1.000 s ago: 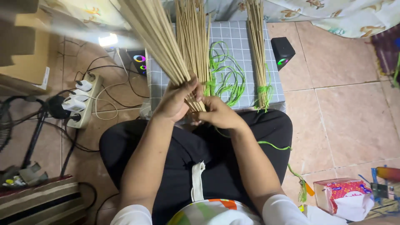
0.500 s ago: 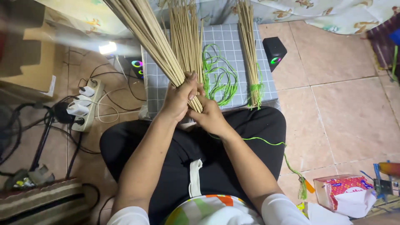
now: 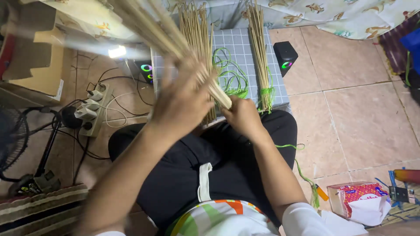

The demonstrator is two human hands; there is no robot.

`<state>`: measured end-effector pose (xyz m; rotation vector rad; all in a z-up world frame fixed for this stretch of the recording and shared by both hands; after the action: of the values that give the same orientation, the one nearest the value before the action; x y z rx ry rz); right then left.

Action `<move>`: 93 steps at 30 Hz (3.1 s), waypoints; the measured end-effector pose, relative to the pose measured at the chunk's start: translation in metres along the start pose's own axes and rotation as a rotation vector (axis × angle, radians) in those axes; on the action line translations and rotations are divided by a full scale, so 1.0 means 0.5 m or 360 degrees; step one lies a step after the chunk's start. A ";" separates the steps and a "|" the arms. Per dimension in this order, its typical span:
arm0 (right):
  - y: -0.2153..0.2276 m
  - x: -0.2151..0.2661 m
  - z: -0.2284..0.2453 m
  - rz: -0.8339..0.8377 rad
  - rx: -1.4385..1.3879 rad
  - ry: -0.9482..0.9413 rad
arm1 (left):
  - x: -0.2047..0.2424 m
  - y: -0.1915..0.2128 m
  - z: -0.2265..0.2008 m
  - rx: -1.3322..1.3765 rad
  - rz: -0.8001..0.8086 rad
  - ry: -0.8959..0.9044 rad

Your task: The person is gathering thin wooden sticks into bundles and tying them together using green plastic strips while sitting on the floor.

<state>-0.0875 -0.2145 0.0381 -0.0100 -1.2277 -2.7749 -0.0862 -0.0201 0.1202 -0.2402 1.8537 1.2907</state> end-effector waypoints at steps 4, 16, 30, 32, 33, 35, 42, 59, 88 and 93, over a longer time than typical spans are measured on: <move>-0.011 0.015 0.021 0.0062 0.0466 0.0218 | -0.030 -0.075 -0.040 -0.0293 0.1123 -0.0410; 0.049 -0.006 -0.048 -0.0353 -0.1304 0.0353 | -0.017 -0.102 0.035 -0.0029 0.1425 -0.0277; -0.004 -0.041 0.002 -0.0551 -0.1993 0.0106 | -0.001 -0.073 0.013 -0.0089 0.1207 -0.0249; -0.023 -0.049 0.001 -0.0318 -0.1888 -0.0133 | 0.005 -0.083 -0.005 -0.0157 0.1110 -0.0283; -0.037 -0.041 0.007 -0.0324 -0.1886 -0.0131 | 0.011 -0.090 -0.006 -0.0155 0.1107 -0.0288; -0.065 -0.029 0.023 -0.0280 -0.1621 0.0123 | 0.020 -0.101 -0.005 -0.0278 0.1036 -0.0277; 0.031 0.012 0.071 0.0148 -0.0208 0.0604 | 0.057 -0.118 0.014 -0.0455 0.0841 -0.0399; 0.045 0.003 0.085 0.0254 0.0585 0.0730 | -0.001 -0.055 0.051 0.0064 0.2082 0.0102; -0.028 0.054 -0.002 0.0365 -0.1685 0.0714 | 0.003 0.020 0.027 0.1308 0.1918 0.0843; -0.003 0.088 0.033 0.0258 -0.1559 0.0799 | -0.018 0.044 -0.003 0.1014 0.1765 0.0702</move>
<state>-0.1321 -0.2054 0.0504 0.4414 0.2625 -2.6686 -0.0940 -0.0142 0.1416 1.0575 2.8208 1.2418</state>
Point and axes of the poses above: each hand's wrist, its own x-axis away from the middle knuckle, its own y-axis out of the back of the hand, z = x × y, the point moved 1 cm from there along -x, towards the middle knuckle
